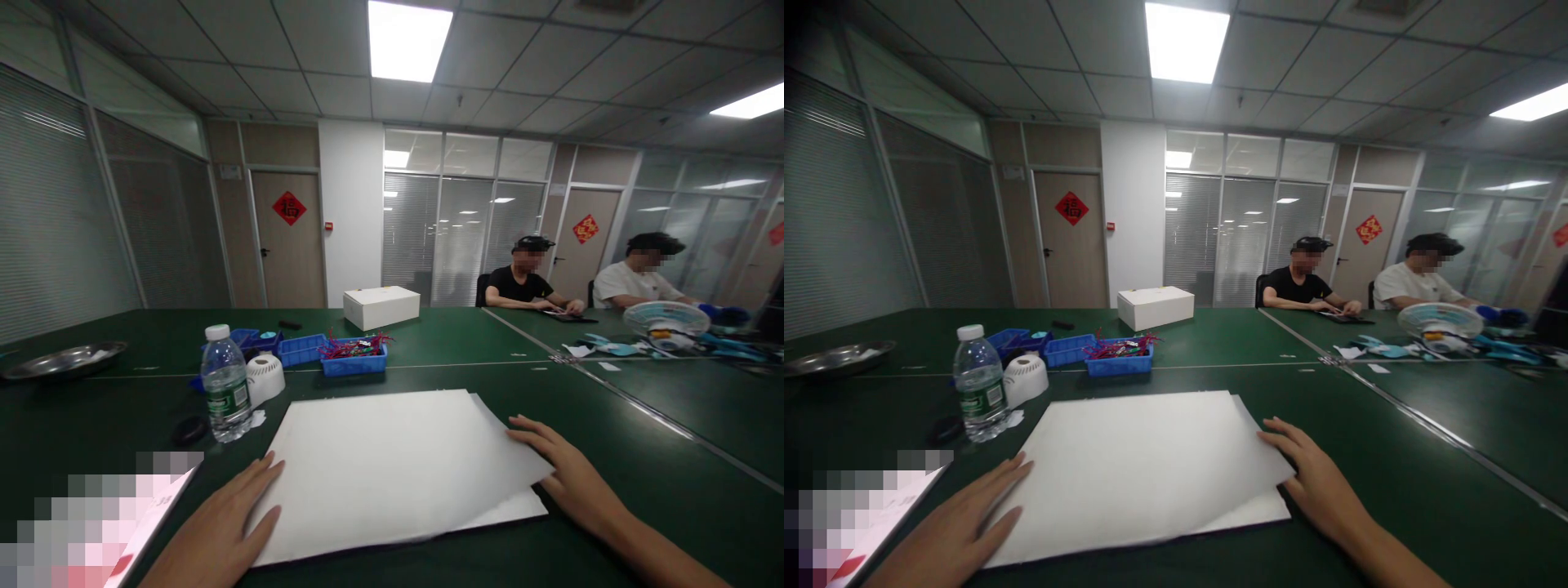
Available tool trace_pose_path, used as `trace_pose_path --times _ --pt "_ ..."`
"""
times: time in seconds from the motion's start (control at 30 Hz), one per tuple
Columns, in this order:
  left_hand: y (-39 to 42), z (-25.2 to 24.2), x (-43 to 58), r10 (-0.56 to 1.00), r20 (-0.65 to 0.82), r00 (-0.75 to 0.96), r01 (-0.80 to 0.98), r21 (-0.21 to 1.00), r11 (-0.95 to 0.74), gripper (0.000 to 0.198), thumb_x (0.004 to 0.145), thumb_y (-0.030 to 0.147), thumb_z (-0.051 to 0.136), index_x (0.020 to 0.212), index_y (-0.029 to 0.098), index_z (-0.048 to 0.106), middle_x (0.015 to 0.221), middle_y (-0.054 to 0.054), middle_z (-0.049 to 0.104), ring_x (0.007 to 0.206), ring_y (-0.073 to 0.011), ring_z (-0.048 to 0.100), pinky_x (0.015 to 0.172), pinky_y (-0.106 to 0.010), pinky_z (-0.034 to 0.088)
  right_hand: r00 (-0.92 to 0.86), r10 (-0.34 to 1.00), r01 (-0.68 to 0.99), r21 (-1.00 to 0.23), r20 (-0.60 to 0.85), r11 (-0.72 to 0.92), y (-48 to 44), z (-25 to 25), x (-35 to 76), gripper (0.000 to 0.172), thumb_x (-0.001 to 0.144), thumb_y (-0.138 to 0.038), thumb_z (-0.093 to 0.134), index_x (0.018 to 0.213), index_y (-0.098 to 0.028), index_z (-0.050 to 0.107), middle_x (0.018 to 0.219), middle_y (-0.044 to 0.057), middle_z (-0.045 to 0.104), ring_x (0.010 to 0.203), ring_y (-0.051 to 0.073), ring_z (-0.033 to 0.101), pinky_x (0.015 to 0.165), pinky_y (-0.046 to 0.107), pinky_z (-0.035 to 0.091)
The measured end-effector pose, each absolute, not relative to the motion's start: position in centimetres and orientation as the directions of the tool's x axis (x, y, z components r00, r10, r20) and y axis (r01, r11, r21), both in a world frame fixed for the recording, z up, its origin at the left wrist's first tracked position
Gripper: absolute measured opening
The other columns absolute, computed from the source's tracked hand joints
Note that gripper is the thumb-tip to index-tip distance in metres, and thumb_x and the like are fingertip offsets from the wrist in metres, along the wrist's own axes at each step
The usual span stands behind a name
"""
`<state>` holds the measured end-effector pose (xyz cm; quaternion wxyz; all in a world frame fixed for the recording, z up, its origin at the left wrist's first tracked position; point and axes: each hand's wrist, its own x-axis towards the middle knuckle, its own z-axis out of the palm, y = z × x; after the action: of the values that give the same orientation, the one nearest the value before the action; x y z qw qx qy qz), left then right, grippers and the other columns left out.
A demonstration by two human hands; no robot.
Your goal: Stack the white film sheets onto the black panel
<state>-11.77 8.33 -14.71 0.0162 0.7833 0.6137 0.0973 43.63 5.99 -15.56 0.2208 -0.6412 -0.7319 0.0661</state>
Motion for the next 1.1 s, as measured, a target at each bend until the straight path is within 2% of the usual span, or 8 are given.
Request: trace_pose_path --times 0.1,0.27,0.37,0.73,0.97,1.1 --pt "8.5 -14.8 -11.8 0.964 0.127 0.234 0.957 0.146 -0.251 0.064 0.098 0.05 0.042 0.153 0.019 0.049 0.161 -0.006 0.043 0.147 -0.0305 0.045 0.121 -0.049 0.036 -0.081 0.967 0.893 -0.414 0.243 0.179 6.2 -15.4 43.8 0.049 0.094 -0.034 0.048 0.141 -0.027 0.061 0.155 0.006 0.05 0.146 0.03 0.041 0.124 0.058 0.028" --pt "8.4 -14.6 -11.8 0.957 0.151 0.248 0.949 0.16 -0.271 0.057 0.098 0.043 0.04 0.15 0.023 0.055 0.161 -0.006 0.044 0.146 -0.0304 0.047 0.121 -0.051 0.036 -0.145 0.966 0.856 -0.463 0.212 0.23 6.1 -15.5 43.6 0.05 0.101 -0.05 0.043 0.142 -0.027 0.06 0.152 0.007 0.053 0.143 0.029 0.047 0.121 0.056 0.035" --pt "8.4 -14.4 -11.7 0.959 0.16 0.235 0.949 0.175 -0.262 0.055 0.096 0.043 0.045 0.146 0.025 0.06 0.159 -0.006 0.048 0.143 -0.0316 0.05 0.119 -0.05 0.039 -0.156 0.966 0.844 -0.479 0.206 0.239 6.0 -15.7 43.5 0.051 0.102 -0.052 0.043 0.144 -0.027 0.058 0.153 0.008 0.052 0.144 0.029 0.046 0.122 0.056 0.035" --pt "8.3 -14.1 -11.2 0.96 0.17 0.222 0.951 0.181 -0.252 0.059 0.095 0.049 0.045 0.143 0.021 0.063 0.156 -0.009 0.051 0.142 -0.0341 0.052 0.118 -0.052 0.041 -0.167 0.963 0.83 -0.498 0.21 0.252 5.9 -16.5 43.9 0.058 0.103 -0.059 0.037 0.151 -0.028 0.051 0.159 0.007 0.045 0.147 0.03 0.04 0.125 0.056 0.029" --pt "8.3 -14.2 -11.1 0.966 0.129 0.222 0.961 0.141 -0.24 0.061 0.097 0.049 0.04 0.145 0.019 0.061 0.157 -0.011 0.051 0.143 -0.0328 0.052 0.118 -0.053 0.04 -0.172 0.973 0.841 -0.491 0.151 0.225 5.9 -16.6 44.2 0.064 0.102 -0.062 0.036 0.156 -0.028 0.043 0.162 0.007 0.04 0.15 0.03 0.036 0.126 0.057 0.025" --pt "8.3 -14.1 -11.1 0.968 0.139 0.207 0.964 0.141 -0.227 0.061 0.095 0.049 0.043 0.144 0.019 0.062 0.154 -0.011 0.054 0.142 -0.0327 0.053 0.118 -0.051 0.04 -0.155 0.977 0.824 -0.526 0.149 0.211 5.8 -16.7 44.3 0.064 0.101 -0.064 0.037 0.156 -0.031 0.041 0.163 0.005 0.039 0.15 0.029 0.035 0.126 0.056 0.025"
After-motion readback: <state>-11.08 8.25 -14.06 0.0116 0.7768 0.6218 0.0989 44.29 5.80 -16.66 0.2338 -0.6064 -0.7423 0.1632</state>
